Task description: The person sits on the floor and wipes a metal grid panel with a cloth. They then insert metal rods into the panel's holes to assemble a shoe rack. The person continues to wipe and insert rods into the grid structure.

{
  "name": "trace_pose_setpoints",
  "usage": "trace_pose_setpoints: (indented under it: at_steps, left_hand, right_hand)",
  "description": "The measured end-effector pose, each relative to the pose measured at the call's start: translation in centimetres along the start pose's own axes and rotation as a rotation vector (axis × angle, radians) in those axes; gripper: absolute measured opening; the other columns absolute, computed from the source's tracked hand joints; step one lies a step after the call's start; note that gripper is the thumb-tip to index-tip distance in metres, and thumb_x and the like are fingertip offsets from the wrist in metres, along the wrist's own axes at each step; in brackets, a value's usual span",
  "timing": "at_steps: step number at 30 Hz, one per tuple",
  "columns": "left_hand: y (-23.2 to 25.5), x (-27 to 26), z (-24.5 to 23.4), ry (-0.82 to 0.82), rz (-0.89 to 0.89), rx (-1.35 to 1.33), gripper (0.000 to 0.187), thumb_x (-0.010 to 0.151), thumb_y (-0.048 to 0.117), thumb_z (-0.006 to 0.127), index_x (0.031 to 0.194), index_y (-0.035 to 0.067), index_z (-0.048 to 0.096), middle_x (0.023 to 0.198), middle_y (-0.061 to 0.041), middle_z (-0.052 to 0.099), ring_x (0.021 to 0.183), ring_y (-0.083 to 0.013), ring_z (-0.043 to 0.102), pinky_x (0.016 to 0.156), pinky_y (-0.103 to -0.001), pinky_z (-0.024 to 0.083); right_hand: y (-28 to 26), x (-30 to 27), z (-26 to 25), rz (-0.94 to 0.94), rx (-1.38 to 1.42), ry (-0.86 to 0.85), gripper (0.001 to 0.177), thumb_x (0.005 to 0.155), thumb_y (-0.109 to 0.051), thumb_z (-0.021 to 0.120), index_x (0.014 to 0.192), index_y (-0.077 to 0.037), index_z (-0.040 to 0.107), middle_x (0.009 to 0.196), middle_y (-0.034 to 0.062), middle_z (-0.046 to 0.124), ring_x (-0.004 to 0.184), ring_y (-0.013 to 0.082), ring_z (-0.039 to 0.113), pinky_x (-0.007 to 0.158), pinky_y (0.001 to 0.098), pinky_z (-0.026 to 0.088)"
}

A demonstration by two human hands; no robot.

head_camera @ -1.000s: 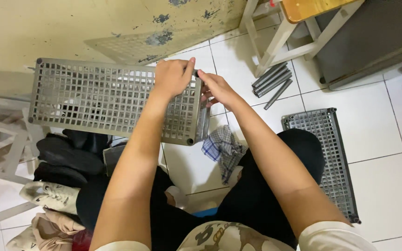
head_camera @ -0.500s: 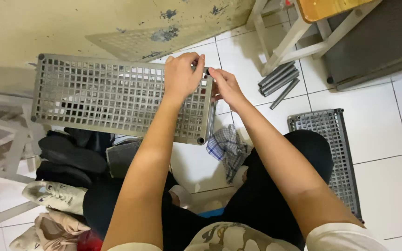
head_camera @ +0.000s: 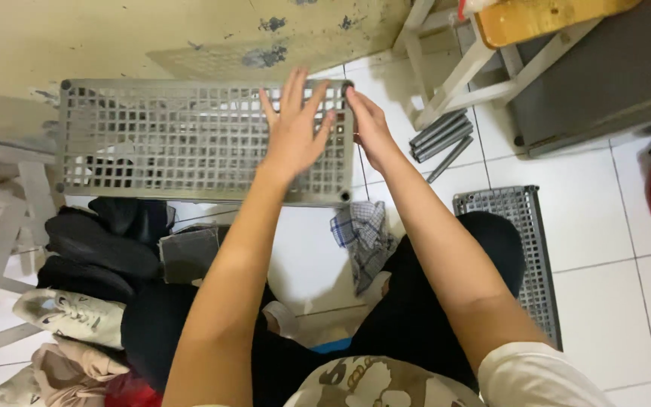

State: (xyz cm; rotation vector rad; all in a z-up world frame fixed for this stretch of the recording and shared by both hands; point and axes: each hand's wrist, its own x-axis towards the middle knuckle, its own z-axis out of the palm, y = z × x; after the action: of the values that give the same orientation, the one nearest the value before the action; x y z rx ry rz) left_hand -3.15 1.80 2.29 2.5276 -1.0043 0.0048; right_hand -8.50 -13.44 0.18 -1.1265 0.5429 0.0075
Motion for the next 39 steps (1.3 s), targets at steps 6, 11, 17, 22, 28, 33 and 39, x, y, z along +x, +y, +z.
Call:
trace_pose_setpoints:
  at_steps: [6,11,17,22,28,33,39]
  left_hand:
    - [1.7,-1.7,0.3,-0.056,-0.002,-0.025,0.056,0.113,0.035,0.048,0.163,0.015,0.035,0.172,-0.017,0.011,0.160,-0.0316,0.003,0.115,-0.075,-0.011]
    - [2.4,-2.2,-3.6,-0.220,-0.017,-0.140,0.092,0.089,0.075,0.056,0.158,0.016,0.042,0.172,-0.019,0.012,0.159,-0.0348,0.002,0.116,-0.073,-0.013]
    - [-1.4,-6.3,-5.9,-0.230,-0.118,0.002,0.115,0.064,0.091,0.070,0.155,0.025,0.046,0.169,-0.020,0.022,0.156,-0.0385,0.016,0.114,-0.080,-0.003]
    - [-2.0,-7.3,-5.1,-0.038,-0.182,0.030,0.108,0.066,0.090,0.072,0.149,0.023,0.054,0.166,-0.013,0.032,0.155,-0.0341,0.024,0.115,-0.079,0.003]
    - [0.5,-6.1,-4.9,0.114,-0.285,-0.033,0.097,0.070,0.078,0.081,0.140,0.013,0.064,0.161,-0.024,0.037,0.151,-0.0441,0.027,0.111,-0.082,0.002]
    - [-2.1,-4.4,1.5,0.506,-0.217,0.011,0.058,0.077,0.067,0.086,0.105,0.018,0.073,0.146,-0.013,0.047,0.137,-0.0358,0.044,0.113,-0.071,0.025]
    - [-3.2,-6.3,0.5,0.226,0.070,0.069,0.074,0.084,0.075,0.072,0.132,0.019,0.069,0.146,-0.012,0.057,0.144,-0.0392,0.042,0.117,-0.070,0.024]
  right_hand:
    - [5.1,6.0,-3.6,-0.263,-0.018,0.075,0.044,0.096,-0.047,0.074,0.121,-0.010,0.072,0.111,0.0118,0.070,0.107,0.0258,0.067,0.093,0.0464,0.059]
    - [2.0,2.4,-3.0,-0.233,0.000,-0.084,0.053,0.102,-0.045,0.067,0.140,-0.014,0.048,0.140,0.0224,0.045,0.131,0.0430,0.044,0.108,0.0577,0.042]
    - [0.2,-0.9,-4.1,-0.269,0.076,-0.279,0.082,0.108,-0.043,0.058,0.166,-0.024,0.003,0.169,0.0341,-0.007,0.153,0.0573,-0.004,0.125,0.0675,0.011]
    - [0.6,-0.7,-6.4,-0.244,-0.236,-0.133,0.087,0.100,-0.032,0.078,0.164,-0.018,0.021,0.126,0.0152,0.066,0.118,0.0264,0.066,0.088,0.0304,0.057]
    - [-1.4,-5.9,-5.0,-0.316,-0.510,-0.125,0.091,0.102,-0.038,0.071,0.160,0.008,0.018,0.160,0.0425,0.017,0.147,0.0583,0.016,0.120,0.0651,0.022]
    - [2.3,-0.8,-8.7,-0.753,-0.494,-0.149,0.066,0.109,-0.009,0.068,0.163,-0.008,0.029,0.128,0.0369,0.062,0.119,0.0354,0.061,0.100,0.0482,0.052]
    - [4.7,2.2,-9.1,-0.663,-0.474,0.198,0.043,0.104,-0.030,0.079,0.138,-0.008,0.065,0.081,0.0156,0.074,0.071,0.0179,0.067,0.060,0.0278,0.054]
